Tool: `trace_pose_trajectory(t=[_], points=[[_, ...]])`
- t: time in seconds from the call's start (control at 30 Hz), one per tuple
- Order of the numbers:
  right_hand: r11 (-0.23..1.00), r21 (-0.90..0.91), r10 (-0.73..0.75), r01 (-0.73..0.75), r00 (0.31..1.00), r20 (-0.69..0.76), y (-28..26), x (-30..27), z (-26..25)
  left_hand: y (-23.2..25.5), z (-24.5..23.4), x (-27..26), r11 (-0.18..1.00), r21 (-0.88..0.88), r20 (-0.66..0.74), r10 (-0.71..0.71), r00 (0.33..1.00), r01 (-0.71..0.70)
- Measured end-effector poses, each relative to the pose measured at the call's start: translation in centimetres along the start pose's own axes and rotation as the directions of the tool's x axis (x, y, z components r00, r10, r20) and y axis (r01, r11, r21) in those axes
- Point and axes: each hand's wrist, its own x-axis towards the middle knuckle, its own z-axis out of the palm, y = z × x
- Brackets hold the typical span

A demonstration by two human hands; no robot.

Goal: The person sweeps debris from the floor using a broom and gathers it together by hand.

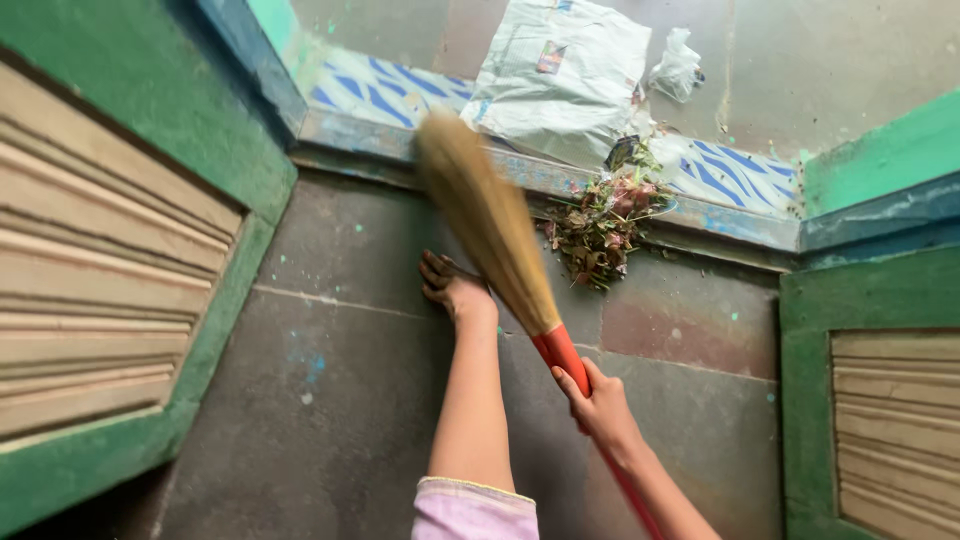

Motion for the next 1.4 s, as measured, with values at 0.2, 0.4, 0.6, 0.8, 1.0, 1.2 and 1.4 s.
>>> trace_pose_trajectory(t=[0.2,0.4,0.6,0.8,1.0,1.2,1.4], points=[[0.885,-0.424,-0.308,0.192,0.925,-0.224,2.6,3.2,-1.9,-1.7,-8.7,-3.9,0.984,0.074,0.343,0.129,0.930,-0.164],[0.962,-0.259,-0.151,0.085,0.956,-0.250,2.9,1.0,-0.5,-0.5,-3.8,-2.1,0.990,0.128,0.135,0.049,0.990,-0.067],[0.863,-0.405,-0.385,0.303,0.913,-0.137,4.4,-0.5,2.0,-0.6,-4.1,-1.4,0.984,0.164,0.292,0.011,0.956,-0.062],[0.721,-0.627,-0.340,0.295,0.939,0.051,5.6,-0.3,3.3,-0.6,-1.6,0.1,0.999,0.044,0.152,-0.019,0.988,0.012],[0.737,-0.648,-0.172,0.193,0.980,0.097,4.8,1.2,1.6,-1.7,-3.9,-1.4,1.000,0.005,0.259,0.022,0.966,-0.024],[0.931,-0.285,-0.331,0.229,0.858,-0.391,4.0,8.0,-1.6,-1.9,-8.1,-5.3,0.999,-0.042,0.230,0.007,0.973,0.003],[0.902,-0.271,-0.430,0.337,0.767,-0.477,0.9,16.3,-1.6,-1.2,-5.3,-4.5,0.999,-0.037,0.058,-0.024,0.998,0.026]])
